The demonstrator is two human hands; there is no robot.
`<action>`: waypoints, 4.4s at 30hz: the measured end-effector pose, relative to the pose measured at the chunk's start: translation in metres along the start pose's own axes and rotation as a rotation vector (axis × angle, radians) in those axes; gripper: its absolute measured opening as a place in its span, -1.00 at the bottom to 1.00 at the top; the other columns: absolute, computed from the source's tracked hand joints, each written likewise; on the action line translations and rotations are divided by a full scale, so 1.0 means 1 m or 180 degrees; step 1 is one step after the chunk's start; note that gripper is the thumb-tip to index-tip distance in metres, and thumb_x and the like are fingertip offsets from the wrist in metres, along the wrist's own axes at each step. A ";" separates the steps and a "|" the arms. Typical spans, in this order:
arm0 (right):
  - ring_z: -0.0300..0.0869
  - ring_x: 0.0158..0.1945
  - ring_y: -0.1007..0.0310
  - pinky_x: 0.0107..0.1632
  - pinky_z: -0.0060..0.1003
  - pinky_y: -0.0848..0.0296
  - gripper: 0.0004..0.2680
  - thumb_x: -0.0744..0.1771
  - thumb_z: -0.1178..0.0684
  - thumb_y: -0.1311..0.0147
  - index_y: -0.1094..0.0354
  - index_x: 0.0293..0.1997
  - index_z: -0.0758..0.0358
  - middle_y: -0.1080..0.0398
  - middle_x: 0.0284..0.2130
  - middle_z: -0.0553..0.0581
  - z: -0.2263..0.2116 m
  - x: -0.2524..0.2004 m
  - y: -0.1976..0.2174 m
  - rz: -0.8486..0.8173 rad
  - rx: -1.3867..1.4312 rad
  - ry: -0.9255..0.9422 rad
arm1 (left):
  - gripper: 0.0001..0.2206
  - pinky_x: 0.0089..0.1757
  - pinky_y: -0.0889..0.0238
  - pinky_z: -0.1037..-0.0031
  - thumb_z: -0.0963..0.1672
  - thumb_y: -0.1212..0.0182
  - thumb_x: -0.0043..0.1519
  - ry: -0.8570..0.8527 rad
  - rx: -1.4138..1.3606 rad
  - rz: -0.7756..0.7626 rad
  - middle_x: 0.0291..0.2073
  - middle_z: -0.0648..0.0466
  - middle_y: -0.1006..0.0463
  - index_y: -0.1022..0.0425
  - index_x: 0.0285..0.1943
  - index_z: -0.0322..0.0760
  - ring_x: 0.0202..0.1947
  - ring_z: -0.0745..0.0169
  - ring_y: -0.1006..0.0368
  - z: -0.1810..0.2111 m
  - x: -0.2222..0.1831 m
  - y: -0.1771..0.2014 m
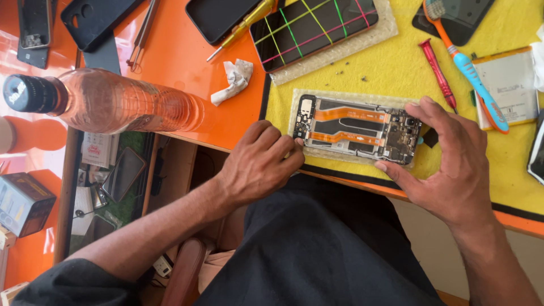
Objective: The person handles internal mobile phone components, placing a motherboard and battery into a phone frame and using tweezers to position small parts on a workbench.
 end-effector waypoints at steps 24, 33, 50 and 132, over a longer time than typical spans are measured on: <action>-0.02 0.30 -0.36 0.40 -0.09 -0.20 -0.21 0.17 -0.10 -0.46 0.03 0.50 0.32 -0.47 0.17 0.16 -0.004 0.000 0.000 0.0086 -0.0089 0.0057 | -0.86 -0.43 -0.23 0.24 -0.11 -0.27 0.31 0.0304 -0.0662 -0.0137 -0.54 0.08 -0.37 -0.49 -0.05 -0.24 -0.51 0.08 -0.37 -0.017 -0.011 0.001; -0.05 0.34 -0.36 0.41 -0.10 -0.18 -0.20 0.20 -0.11 -0.47 0.06 0.53 0.29 -0.46 0.20 0.16 -0.003 -0.001 -0.002 0.0053 -0.0078 0.0118 | -0.59 -0.38 -0.23 0.35 -0.11 -0.37 0.22 0.0296 -0.0395 0.0107 -0.48 0.14 -0.31 -0.50 0.26 -0.22 -0.45 0.22 -0.31 -0.013 -0.025 -0.002; -0.07 0.34 -0.37 0.39 -0.14 -0.17 -0.18 0.21 -0.14 -0.47 0.10 0.57 0.22 -0.46 0.23 0.15 0.001 -0.004 -0.002 0.0001 -0.0059 0.0048 | -0.73 -0.34 -0.26 0.41 -0.18 -0.28 0.28 -0.0325 -0.0119 0.0116 -0.43 0.16 -0.35 -0.49 0.14 -0.38 -0.42 0.31 -0.35 -0.016 -0.016 -0.009; -0.07 0.30 -0.36 0.34 -0.15 -0.19 -0.19 0.21 -0.06 -0.47 0.08 0.58 0.22 -0.44 0.24 0.16 -0.007 0.003 0.002 -0.0075 -0.0052 0.0073 | -0.81 -0.38 -0.32 0.39 -0.10 -0.43 0.24 0.1900 -0.1287 0.0613 -0.47 0.14 -0.46 -0.66 0.01 -0.13 -0.48 0.23 -0.44 -0.009 -0.022 0.001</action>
Point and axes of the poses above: each hand's wrist, its own x-axis towards the middle knuckle, its own y-axis out of the back of the hand, z = x × y, the point moved 3 cm from there along x, towards the middle knuckle
